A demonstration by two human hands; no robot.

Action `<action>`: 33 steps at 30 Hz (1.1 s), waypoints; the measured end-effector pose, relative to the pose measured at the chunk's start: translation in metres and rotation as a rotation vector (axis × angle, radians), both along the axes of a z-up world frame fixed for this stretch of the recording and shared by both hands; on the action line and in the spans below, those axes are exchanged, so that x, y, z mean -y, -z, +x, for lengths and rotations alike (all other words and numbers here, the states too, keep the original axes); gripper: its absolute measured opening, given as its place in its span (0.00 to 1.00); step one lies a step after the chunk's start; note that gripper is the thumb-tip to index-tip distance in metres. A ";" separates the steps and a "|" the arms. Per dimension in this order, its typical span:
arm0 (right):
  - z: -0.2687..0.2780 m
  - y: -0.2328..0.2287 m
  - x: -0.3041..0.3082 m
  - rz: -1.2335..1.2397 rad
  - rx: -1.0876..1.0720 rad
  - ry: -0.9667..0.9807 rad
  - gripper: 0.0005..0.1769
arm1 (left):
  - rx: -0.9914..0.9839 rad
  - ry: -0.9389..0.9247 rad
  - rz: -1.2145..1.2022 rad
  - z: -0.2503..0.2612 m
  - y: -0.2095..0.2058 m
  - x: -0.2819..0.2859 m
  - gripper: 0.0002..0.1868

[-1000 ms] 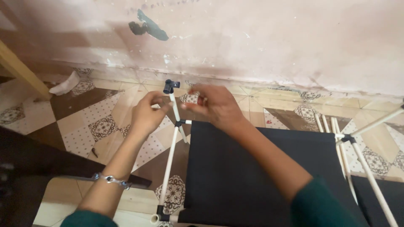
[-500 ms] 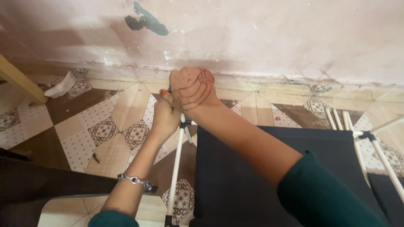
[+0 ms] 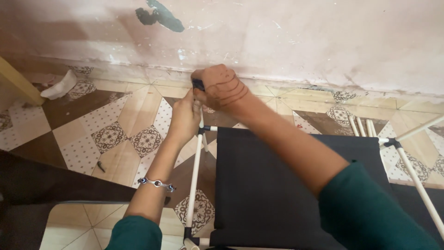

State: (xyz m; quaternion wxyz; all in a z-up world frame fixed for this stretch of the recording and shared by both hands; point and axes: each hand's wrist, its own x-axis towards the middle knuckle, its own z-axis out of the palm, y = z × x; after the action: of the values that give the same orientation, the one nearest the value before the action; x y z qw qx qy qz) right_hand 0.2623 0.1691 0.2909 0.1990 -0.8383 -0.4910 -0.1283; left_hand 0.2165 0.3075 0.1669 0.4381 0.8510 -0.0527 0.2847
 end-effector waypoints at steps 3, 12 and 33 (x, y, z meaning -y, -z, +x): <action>0.018 -0.005 0.002 -0.171 0.020 -0.101 0.13 | -0.025 0.030 -0.034 -0.009 -0.011 0.004 0.11; 0.030 -0.009 0.008 -0.034 0.696 -0.226 0.06 | 0.019 0.051 0.003 -0.003 0.002 0.009 0.13; -0.023 -0.026 -0.006 -0.199 0.005 0.171 0.22 | -0.053 -0.131 0.123 0.008 0.031 -0.015 0.15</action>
State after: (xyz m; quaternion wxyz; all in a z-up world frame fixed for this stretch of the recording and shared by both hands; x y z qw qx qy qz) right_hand 0.2395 0.1748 0.3169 0.1022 -0.8924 -0.4286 -0.0977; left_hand 0.2245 0.3225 0.1356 0.3667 0.8851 -0.0026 0.2865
